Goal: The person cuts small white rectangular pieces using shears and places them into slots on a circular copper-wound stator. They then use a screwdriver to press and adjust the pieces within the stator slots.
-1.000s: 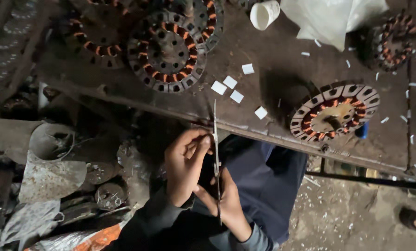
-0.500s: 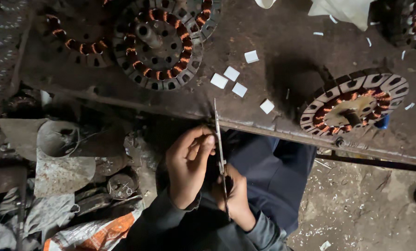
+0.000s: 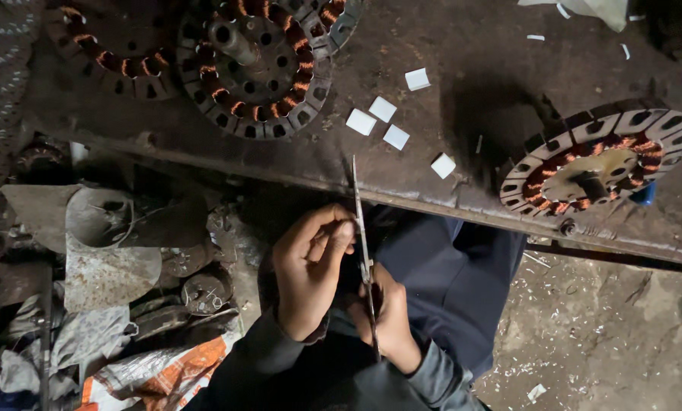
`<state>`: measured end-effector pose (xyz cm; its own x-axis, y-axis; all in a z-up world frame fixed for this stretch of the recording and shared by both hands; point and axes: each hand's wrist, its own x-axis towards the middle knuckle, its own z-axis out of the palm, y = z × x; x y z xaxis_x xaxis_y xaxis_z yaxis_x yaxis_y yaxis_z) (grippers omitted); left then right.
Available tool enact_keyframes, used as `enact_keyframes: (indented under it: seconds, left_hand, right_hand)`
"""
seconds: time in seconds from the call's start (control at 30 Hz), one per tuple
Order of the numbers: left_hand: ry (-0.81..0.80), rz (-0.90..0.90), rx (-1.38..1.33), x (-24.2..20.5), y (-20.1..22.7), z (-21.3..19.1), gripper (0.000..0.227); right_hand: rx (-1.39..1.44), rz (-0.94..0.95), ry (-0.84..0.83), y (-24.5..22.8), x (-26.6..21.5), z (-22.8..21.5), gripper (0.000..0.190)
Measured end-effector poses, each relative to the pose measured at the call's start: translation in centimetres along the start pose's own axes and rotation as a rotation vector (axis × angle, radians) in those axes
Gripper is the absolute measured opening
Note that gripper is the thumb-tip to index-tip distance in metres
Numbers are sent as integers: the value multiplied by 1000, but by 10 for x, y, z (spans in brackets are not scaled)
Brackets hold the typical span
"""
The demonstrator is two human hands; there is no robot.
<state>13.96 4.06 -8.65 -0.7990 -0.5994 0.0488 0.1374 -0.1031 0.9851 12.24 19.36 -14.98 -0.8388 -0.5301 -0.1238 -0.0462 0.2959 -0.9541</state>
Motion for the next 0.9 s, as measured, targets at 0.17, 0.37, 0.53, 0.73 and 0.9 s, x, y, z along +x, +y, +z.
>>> enact_keyframes:
  seconds: [0.17,0.37,0.53,0.73,0.9]
  left_hand:
    - [-1,-59,-100,0,1,0,17]
    - [-6,-45,-46,-2,0,-5,18]
    - [-21,-92,-45,-11,1,-6,18]
    - [13,-90,-53,-10,-3,-3,20]
    - [-20,-93,-116,-11,-6,-5,18]
  right_hand:
    - [85,8,-2,4,-2,1,25]
    - [13,-111,-121,-17,-7,-3,49]
    - [41,-99,-89,-20,-6,-2,43]
    - [54,0,-22,-2,-8,-1,24]
    - [161,106,-12,10,-15,1,18]
